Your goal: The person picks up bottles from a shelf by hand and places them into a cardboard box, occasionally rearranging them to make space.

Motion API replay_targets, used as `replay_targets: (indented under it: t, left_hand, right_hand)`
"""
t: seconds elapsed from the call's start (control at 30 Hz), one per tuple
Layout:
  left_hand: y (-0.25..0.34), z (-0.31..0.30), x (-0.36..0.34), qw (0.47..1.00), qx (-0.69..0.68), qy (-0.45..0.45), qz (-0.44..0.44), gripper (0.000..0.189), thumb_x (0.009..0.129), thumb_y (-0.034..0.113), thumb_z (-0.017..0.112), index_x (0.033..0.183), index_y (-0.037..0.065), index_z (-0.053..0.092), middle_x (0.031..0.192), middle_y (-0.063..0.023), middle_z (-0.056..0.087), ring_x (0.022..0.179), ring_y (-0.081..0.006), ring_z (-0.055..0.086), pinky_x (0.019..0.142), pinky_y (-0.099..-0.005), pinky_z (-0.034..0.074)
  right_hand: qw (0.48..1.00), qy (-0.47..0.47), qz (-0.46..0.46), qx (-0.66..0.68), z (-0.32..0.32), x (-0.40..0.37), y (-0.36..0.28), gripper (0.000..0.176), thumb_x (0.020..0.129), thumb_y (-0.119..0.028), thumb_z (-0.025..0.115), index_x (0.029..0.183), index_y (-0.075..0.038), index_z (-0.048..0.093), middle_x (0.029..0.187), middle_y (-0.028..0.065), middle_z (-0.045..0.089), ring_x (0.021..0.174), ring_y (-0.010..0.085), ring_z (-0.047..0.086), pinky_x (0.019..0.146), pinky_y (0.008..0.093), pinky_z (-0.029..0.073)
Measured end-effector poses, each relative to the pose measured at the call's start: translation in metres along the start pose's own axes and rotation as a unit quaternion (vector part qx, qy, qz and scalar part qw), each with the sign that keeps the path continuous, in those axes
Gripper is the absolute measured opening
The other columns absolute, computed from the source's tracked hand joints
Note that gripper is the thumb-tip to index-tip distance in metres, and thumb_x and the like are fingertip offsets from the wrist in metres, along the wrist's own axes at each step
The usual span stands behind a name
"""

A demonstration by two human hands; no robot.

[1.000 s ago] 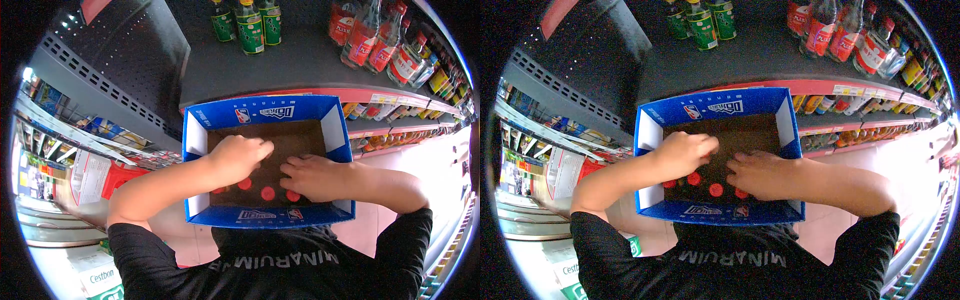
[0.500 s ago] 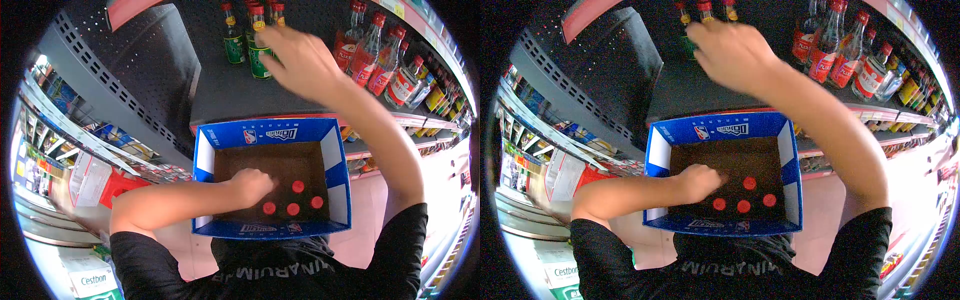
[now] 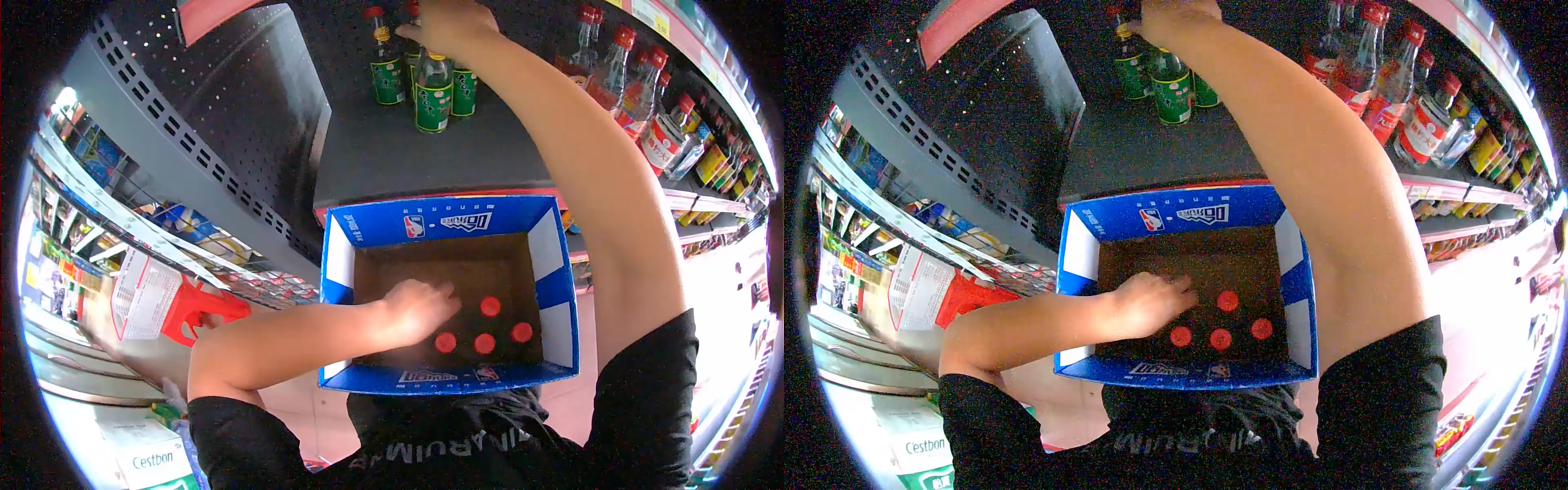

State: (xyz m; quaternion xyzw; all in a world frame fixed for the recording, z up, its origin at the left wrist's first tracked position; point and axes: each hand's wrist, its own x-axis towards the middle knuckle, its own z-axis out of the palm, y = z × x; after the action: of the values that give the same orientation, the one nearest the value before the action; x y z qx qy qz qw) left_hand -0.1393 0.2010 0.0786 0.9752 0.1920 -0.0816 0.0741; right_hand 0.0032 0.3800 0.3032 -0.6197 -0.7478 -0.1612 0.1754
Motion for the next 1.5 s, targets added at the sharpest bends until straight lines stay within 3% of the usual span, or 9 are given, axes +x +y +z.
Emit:
replay_targets:
  t: [0.43,0.53,0.63,0.73,0.77,0.8,0.87,1.2,1.5]
  left_hand:
    - [-0.002,-0.002,-0.003,0.999,0.002,-0.038,-0.018,0.047,0.075,0.013,0.059,0.122,0.01,0.055,0.104,-0.0155,0.062,0.081,-0.0312,0.067,0.067,-0.0421,0.055]
    - [0.001,-0.007,-0.003,0.998,-0.026,-0.038,-0.044,0.026,0.076,0.008,0.058,0.102,0.007,0.06,0.099,-0.0167,0.061,0.088,-0.034,0.065,0.072,-0.0435,0.054]
    - [0.0,-0.003,-0.001,0.999,-0.028,-0.018,-0.038,0.026,0.075,0.008,0.058,0.101,0.006,0.06,0.098,-0.0157,0.061,0.087,-0.0339,0.065,0.071,-0.0437,0.054]
    - [0.0,-0.007,-0.002,0.999,-0.031,-0.02,-0.032,0.027,0.075,0.008,0.058,0.102,0.006,0.059,0.097,-0.0154,0.061,0.087,-0.0338,0.065,0.07,-0.0439,0.054]
    - [0.0,-0.007,-0.002,0.999,-0.026,-0.031,-0.031,0.032,0.076,0.01,0.058,0.108,0.006,0.058,0.099,-0.0158,0.061,0.085,-0.0335,0.065,0.069,-0.0442,0.054]
    - [-0.001,-0.007,-0.002,0.998,-0.019,-0.042,-0.03,0.038,0.076,0.013,0.059,0.113,0.006,0.056,0.1,-0.0161,0.061,0.084,-0.0333,0.065,0.068,-0.0445,0.054]
    - [-0.002,-0.005,-0.002,0.999,-0.015,-0.033,-0.033,0.043,0.076,0.015,0.059,0.118,0.006,0.055,0.103,-0.017,0.06,0.082,-0.0332,0.066,0.066,-0.0449,0.054]
    - [-0.003,-0.004,-0.004,0.999,-0.007,0.006,-0.041,0.027,0.079,0.017,0.058,0.103,0.005,0.056,0.071,-0.0139,0.064,0.068,-0.0325,0.067,0.055,-0.0437,0.054]
    - [0.002,-0.008,0.0,0.997,0.032,-0.037,-0.065,0.041,0.068,0.013,0.073,0.105,0.004,0.058,0.079,-0.011,0.068,0.074,-0.0261,0.069,0.058,-0.0349,0.055]
  right_hand:
    - [0.943,0.24,-0.202,0.113,-0.022,-0.101,0.014,0.022,0.082,-0.026,0.063,0.078,-0.005,0.058,0.069,0.0157,0.063,0.065,0.0335,0.064,0.058,0.0434,0.051]
    - [0.951,0.193,-0.166,0.173,-0.055,-0.133,0.014,0.023,0.08,-0.024,0.065,0.075,-0.003,0.055,0.06,0.0119,0.059,0.064,0.033,0.064,0.055,0.0426,0.05]
    - [0.944,0.115,-0.203,0.234,-0.079,-0.157,0.028,0.019,0.081,-0.019,0.063,0.09,-0.003,0.057,0.075,0.0157,0.061,0.068,0.0313,0.065,0.058,0.0404,0.051]
    - [0.945,0.102,-0.077,0.3,-0.061,-0.17,0.023,0.014,0.081,-0.014,0.067,0.083,-0.003,0.058,0.066,0.0084,0.057,0.062,0.0193,0.062,0.059,0.0322,0.05]
    - [0.95,0.152,-0.137,0.235,-0.057,-0.172,0.02,0.018,0.078,-0.012,0.07,0.074,-0.002,0.056,0.058,0.0045,0.05,0.058,0.0104,0.056,0.055,0.026,0.046]
    - [0.953,0.157,-0.189,0.174,-0.057,-0.176,0.019,0.02,0.078,-0.016,0.07,0.073,-0.003,0.056,0.061,0.0064,0.054,0.056,0.0157,0.058,0.054,0.0281,0.047]
    - [0.949,0.138,-0.241,0.152,-0.039,-0.183,0.015,0.027,0.078,-0.031,0.066,0.073,-0.007,0.055,0.062,0.0117,0.058,0.056,0.0292,0.061,0.052,0.0423,0.049]
    - [0.903,-0.295,-0.305,0.069,0.077,-0.214,-0.001,0.031,0.082,-0.032,0.065,0.098,-0.005,0.06,0.088,0.0153,0.065,0.078,0.0332,0.066,0.066,0.0421,0.053]
    - [0.846,-0.408,-0.338,0.051,0.127,-0.244,-0.011,0.036,0.069,-0.014,0.072,0.101,-0.001,0.06,0.093,0.0178,0.067,0.086,0.0349,0.066,0.071,0.0443,0.054]
